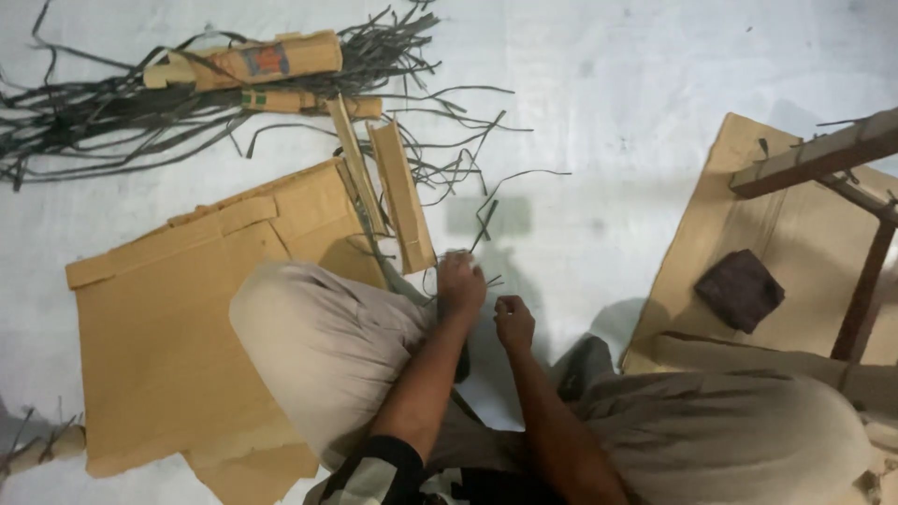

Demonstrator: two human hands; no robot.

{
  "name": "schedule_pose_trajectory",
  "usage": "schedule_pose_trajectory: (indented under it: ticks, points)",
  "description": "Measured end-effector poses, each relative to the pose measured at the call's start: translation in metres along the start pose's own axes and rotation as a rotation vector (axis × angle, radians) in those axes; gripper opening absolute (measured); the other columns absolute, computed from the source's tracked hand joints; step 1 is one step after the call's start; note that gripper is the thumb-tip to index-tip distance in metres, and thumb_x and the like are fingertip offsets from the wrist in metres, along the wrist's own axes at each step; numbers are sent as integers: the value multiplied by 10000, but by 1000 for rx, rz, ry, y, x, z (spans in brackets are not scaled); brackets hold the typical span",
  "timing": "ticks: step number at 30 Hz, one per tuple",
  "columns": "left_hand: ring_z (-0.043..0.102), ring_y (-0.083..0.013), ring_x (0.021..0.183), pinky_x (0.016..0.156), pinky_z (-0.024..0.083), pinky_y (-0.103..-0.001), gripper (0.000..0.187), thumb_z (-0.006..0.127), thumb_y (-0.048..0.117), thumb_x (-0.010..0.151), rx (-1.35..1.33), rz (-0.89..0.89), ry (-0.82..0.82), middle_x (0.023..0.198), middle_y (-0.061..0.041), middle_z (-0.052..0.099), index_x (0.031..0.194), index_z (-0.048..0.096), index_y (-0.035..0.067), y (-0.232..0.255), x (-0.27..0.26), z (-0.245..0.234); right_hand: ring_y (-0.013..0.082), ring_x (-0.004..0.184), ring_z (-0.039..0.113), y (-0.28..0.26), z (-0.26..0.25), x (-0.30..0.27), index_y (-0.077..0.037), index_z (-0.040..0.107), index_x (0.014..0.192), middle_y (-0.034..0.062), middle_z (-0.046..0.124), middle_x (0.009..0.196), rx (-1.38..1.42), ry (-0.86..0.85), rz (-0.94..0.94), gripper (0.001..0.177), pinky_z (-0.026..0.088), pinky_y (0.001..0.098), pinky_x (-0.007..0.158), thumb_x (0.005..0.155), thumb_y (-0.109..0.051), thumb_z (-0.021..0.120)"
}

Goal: The recorder is wrapping the legs of a wooden chair with protective padding and securing it with string.

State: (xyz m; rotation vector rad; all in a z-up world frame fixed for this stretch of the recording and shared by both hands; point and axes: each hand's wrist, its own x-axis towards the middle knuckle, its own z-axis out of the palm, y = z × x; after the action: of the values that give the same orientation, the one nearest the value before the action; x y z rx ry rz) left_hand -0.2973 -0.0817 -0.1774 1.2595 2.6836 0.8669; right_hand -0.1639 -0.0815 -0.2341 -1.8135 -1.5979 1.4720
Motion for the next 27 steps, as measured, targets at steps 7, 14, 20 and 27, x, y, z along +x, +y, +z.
schedule_pose_trajectory:
  ticks: [7, 14, 20, 27]
  points:
    - [585, -331, 998, 786, 519, -483, 384, 805, 231, 729, 221, -196, 139, 1083, -95, 525, 1035, 646, 60, -41, -6, 27, 237, 872, 757, 11, 7, 11, -126, 702, 1181, 115, 752, 1031, 12, -26, 5, 263, 592, 417, 803, 995, -283, 603]
    - [564, -368, 1246, 1061, 408, -528, 379, 647, 335, 921, 121, -323, -105, 1261, -142, 610, 1186, 689, 68, -55, -12, 31, 285, 884, 746, -1, 8, 6, -52, 693, 1203, 179, 734, 1030, 52, -79, 16, 303, 583, 431, 816, 995, -256, 608]
    - [578, -311, 1151, 1049, 361, -488, 271, 614, 241, 918, 43, -227, -69, 1160, -95, 644, 1138, 691, 102, -43, -5, 17, 279, 858, 751, -1, 9, 7, -70, 709, 1177, 162, 750, 1003, 31, -57, 28, 288, 581, 433, 805, 977, -257, 617]
    - [753, -222, 902, 821, 583, -368, 176, 691, 76, 940, -460, -36, -14, 959, 0, 777, 1041, 758, 204, 19, 12, -26, 296, 808, 749, -26, 2, -4, -35, 715, 1143, 172, 757, 957, 108, 41, -12, 276, 570, 458, 791, 966, -225, 620]
